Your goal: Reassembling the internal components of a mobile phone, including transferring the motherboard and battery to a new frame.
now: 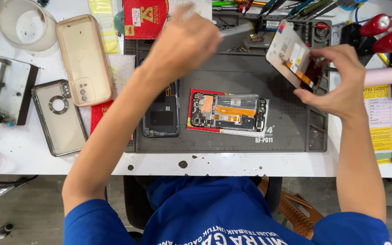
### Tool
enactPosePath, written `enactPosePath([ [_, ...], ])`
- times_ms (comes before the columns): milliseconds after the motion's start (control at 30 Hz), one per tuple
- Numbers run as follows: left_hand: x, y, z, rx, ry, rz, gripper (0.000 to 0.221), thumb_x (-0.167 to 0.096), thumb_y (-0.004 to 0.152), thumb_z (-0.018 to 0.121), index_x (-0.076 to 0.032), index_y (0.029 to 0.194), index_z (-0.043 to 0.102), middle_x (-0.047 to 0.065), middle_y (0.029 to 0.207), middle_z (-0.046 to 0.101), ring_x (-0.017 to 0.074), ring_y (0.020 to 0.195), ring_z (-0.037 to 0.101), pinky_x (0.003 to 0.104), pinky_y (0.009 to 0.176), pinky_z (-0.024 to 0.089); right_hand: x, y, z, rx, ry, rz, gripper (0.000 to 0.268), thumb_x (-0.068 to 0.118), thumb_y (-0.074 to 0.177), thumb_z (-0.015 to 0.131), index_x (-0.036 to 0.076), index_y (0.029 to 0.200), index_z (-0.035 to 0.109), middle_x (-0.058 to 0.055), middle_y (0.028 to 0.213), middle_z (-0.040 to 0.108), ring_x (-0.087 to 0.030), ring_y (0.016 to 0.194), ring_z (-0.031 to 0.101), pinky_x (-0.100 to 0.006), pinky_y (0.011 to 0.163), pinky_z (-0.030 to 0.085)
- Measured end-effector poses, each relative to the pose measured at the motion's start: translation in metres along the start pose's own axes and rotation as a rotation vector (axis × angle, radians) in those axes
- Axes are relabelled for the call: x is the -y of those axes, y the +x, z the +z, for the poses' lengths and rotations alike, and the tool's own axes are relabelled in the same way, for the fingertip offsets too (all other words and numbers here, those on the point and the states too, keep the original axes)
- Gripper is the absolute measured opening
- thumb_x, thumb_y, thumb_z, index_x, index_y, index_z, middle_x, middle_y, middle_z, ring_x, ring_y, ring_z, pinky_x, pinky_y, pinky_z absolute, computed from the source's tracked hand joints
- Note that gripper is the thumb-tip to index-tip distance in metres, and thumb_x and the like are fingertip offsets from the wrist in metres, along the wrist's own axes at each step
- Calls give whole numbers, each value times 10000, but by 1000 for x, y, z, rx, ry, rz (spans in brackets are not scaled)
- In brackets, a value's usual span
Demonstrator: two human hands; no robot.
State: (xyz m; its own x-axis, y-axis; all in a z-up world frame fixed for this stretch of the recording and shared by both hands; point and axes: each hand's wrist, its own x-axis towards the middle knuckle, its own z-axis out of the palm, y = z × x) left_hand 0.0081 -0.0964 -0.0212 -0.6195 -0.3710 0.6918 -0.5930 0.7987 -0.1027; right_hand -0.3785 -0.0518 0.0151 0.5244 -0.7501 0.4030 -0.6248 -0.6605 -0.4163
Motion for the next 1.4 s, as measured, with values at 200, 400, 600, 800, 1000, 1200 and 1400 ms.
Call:
enactPosePath([
  [200, 9, -15, -79, -112, -123, -433, 181, -40, 1113, 594, -9, 936, 602, 120, 852, 660, 304, 761, 594, 401, 824, 417, -1, 33, 34, 176, -28, -17, 714, 340, 727, 905, -46, 1291, 697, -216, 1217, 657, -362, 1161, 566, -486, 1055, 396],
  [400, -24, -11, -100, -113, -194, -545, 234, -82, 1147, 490, 12, 974, 616, 117, 880, 701, 245, 710, 590, 389, 798, 420, 12, 66, 67, 269, -78, -155, 775, 474, 696, 937, 53, 1304, 708, -100, 1197, 598, -291, 1063, 504, -414, 921, 335],
  [600, -55, 9, -78, -150, -116, -294, 206, -98, 1085, 675, -33, 897, 622, 46, 838, 676, 228, 761, 462, 386, 674, 326, 43, 58, 39, 354, 1, 30, 833, 314, 867, 838, 47, 1571, 482, -174, 1321, 544, -346, 1221, 460, -635, 1133, 269],
  [800, -98, 26, -58, -48, 27, 0, 66, -164, 1054, 751, -128, 1030, 701, -9, 967, 771, 199, 914, 603, 402, 958, 512, 94, 34, 20, 96, 241, -100, 664, 276, 926, 825, -50, 1436, 550, -220, 1278, 657, -333, 1153, 644, -448, 1044, 532],
  [1000, -118, 16, -64, -32, -49, -40, 120, -183, 1060, 712, -76, 1009, 694, 26, 887, 655, 199, 813, 553, 405, 916, 527, 94, -7, 53, -148, -2, -433, 107, -21, 929, 825, -51, 1013, 767, -202, 956, 766, -310, 796, 750, -344, 624, 611],
  [1200, -135, -18, -67, 91, -276, -213, 237, -205, 973, 851, -85, 1054, 663, 82, 1068, 648, 273, 948, 602, 475, 955, 515, 108, -24, 72, -200, -103, -409, 88, 54, 991, 713, 22, 1006, 793, -117, 989, 778, -292, 896, 768, -335, 746, 640],
  [1400, -134, -38, -61, 92, -267, -292, 248, -220, 961, 851, -60, 1080, 702, 113, 1142, 640, 290, 1053, 627, 509, 994, 529, 104, -22, 78, -210, -140, -453, 72, 55, 990, 719, 50, 1005, 789, -78, 990, 775, -264, 876, 760, -329, 719, 644],
])
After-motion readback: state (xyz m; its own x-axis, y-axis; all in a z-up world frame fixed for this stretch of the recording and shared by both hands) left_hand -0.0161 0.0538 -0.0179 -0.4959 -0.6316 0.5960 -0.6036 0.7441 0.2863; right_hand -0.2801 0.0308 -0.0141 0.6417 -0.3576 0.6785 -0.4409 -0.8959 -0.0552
